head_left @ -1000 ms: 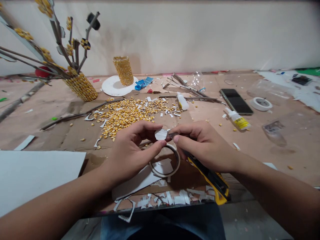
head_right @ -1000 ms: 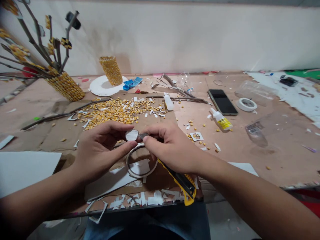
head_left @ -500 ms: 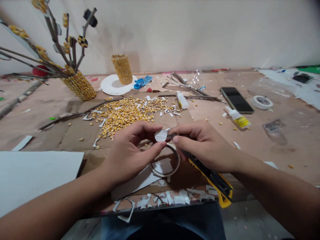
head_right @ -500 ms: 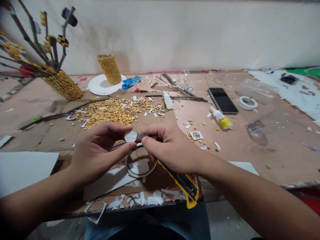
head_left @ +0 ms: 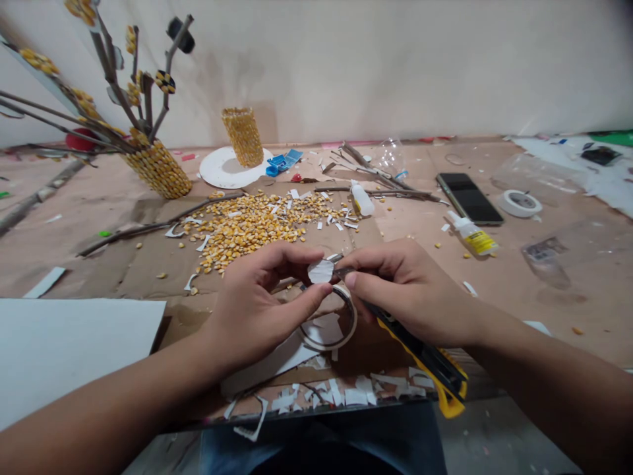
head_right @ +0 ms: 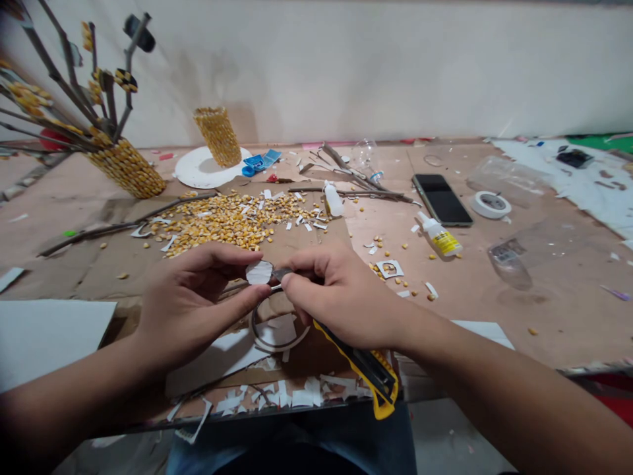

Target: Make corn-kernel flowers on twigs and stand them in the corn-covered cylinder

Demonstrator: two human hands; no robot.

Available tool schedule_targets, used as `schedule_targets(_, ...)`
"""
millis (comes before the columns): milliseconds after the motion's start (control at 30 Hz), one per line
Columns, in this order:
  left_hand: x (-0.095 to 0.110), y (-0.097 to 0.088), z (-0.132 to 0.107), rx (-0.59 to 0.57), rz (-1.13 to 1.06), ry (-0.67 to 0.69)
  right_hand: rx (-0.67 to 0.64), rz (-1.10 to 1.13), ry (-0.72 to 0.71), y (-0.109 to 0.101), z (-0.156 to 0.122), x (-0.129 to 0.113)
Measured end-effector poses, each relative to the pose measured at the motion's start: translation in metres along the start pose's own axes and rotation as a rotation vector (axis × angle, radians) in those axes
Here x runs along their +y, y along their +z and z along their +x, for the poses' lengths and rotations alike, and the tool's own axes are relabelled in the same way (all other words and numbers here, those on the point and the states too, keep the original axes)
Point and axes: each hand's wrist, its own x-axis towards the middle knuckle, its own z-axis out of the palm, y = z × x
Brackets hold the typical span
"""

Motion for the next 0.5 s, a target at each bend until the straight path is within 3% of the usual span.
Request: schedule_targets(500, 0.0047, 0.0016, 0.0004, 0.001, -0.04, -0.034, -0.025, -0.022, -0.008, -0.0011, -0.0013, -0.005)
